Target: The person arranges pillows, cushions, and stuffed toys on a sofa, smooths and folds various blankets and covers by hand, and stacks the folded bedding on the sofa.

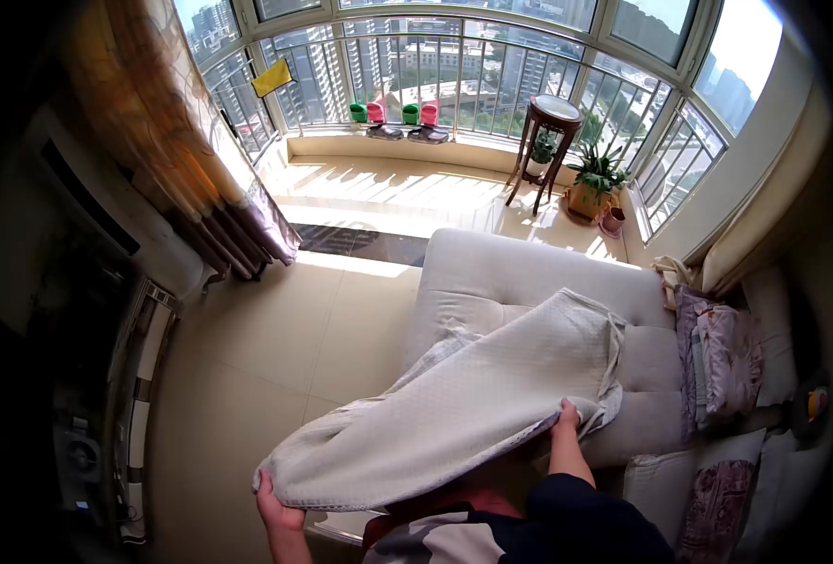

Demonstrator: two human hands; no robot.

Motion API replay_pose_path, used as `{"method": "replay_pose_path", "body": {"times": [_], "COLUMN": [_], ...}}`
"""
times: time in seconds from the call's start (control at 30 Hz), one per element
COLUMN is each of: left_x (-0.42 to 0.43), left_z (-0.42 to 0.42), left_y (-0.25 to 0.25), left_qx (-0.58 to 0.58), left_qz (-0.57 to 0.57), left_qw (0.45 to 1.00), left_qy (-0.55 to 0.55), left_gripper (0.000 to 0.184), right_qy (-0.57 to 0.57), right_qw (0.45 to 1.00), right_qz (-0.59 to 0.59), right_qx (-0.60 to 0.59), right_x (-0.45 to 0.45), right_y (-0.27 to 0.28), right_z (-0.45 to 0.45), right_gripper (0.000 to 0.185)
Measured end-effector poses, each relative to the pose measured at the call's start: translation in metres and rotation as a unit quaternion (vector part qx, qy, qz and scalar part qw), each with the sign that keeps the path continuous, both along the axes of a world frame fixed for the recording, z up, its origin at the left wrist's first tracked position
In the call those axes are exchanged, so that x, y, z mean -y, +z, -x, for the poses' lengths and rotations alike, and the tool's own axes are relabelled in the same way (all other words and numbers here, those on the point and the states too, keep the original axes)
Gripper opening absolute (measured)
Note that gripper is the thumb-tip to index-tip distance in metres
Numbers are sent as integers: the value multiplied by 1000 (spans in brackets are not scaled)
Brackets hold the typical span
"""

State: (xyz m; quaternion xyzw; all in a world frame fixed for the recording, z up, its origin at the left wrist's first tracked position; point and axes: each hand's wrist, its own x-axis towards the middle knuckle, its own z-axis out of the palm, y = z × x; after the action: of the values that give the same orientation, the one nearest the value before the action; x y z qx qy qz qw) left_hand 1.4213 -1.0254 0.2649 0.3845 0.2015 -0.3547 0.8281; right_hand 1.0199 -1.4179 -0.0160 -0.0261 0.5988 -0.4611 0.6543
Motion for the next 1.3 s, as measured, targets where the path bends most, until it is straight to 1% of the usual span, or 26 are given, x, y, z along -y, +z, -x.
{"method": "replay_pose_path", "body": {"times": [0.03, 0.1, 0.13, 0.17, 0.23, 0.27, 0.3, 0.33, 0.37, 0.43, 0.5, 0.63, 0.7, 0.8, 0.9, 0.93, 0.97, 1.0, 1.03, 1.07, 1.1, 1.13, 1.17, 1.23, 1.27, 1.3], "left_x": [-8, -31, -44, -55, -71, -79, -89, -98, -102, -99, -99, -111, -94, -120, -120, -108, -99, -102, -112, -123, -134, -150, -151, -153, -153, -161], "left_z": [-9, -35, -51, -67, -104, -127, -149, -168, -187, -236, -288, -403, -420, -452, -456, -455, -465, -469, -480, -491, -508, -522, -528, -528, -533, -536], "left_y": [-1, -13, -17, -15, -11, -8, -3, 1, 8, 30, 35, 6, 22, 4, 10, -3, -29, -58, -61, -65, -64, -81, -71, -42, -43, -46], "left_qx": [2, 9, 17, 18, 30, 31, 59, 86, 87, 123, 159, 138, 111, 139, 182, 262, 179, 121, 90, 57, 39, 50, 52, 175, 190, 188], "left_qz": [-10, -27, -41, -42, -37, -35, -48, -64, -66, -101, -111, -42, -49, -53, -93, -167, -389, -345, -313, -281, -261, -163, -161, -176, -216, -221], "left_qw": [1000, 999, 998, 998, 993, 993, 990, 986, 986, 969, 963, 976, 979, 972, 955, 916, 881, 920, 938, 952, 955, 973, 974, 944, 931, 932], "left_qy": [25, 43, 48, 50, 111, 106, 117, 130, 127, 189, 186, 163, 164, 180, 215, 255, 201, 140, 123, 106, 134, 155, 149, 219, 226, 217], "left_gripper": [43, 43, 43, 43, 44, 44, 44, 44, 44, 44, 44, 43, 42, 43, 43, 42, 42, 41, 40, 40, 39, 38, 38, 36, 36, 36], "right_qy": [23, 76, 82, 96, 186, 204, 253, 337, 342, 394, 459, 495, 514, 510, 467, 402, 335, 397, 416, 468, 496, 454, 457, 353, 320, 425], "right_qw": [1000, 989, 989, 979, 962, 940, 926, 893, 884, 850, 820, 759, 747, 733, 704, 675, 637, 379, 348, 523, 667, 658, 656, 730, 715, 613], "right_qz": [20, 68, 71, 92, 121, 187, 191, 223, 267, 334, 341, 421, 416, 433, 500, 559, 608, 623, 655, 562, 446, 478, 488, 574, 591, 542], "right_qx": [-5, -108, -102, -157, -160, -197, -203, -196, -172, -99, -13, -31, -68, -123, -192, -265, -335, -558, -526, -438, -331, -365, -350, -115, -194, -388], "right_x": [8, 27, 31, 33, 58, 64, 59, 45, 34, 31, 13, 34, 53, 82, 61, 62, 57, 37, 26, 38, 61, 71, 54, 28, 18, 9], "right_y": [2, 1, 29, 58, 49, 47, 79, 131, 154, 152, 219, 261, 268, 291, 345, 323, 298, 291, 273, 280, 291, 286, 319, 334, 320, 302], "right_z": [-19, -63, -103, -147, -218, -263, -308, -349, -392, -470, -517, -604, -635, -657, -659, -673, -685, -689, -687, -691, -690, -692, -687, -698, -708, -713], "right_gripper": [36, 32, 33, 35, 38, 36, 37, 42, 41, 36, 32, 27, 22, 18, 29, 29, 29, 27, 27, 22, 18, 17, 18, 25, 34, 33]}}
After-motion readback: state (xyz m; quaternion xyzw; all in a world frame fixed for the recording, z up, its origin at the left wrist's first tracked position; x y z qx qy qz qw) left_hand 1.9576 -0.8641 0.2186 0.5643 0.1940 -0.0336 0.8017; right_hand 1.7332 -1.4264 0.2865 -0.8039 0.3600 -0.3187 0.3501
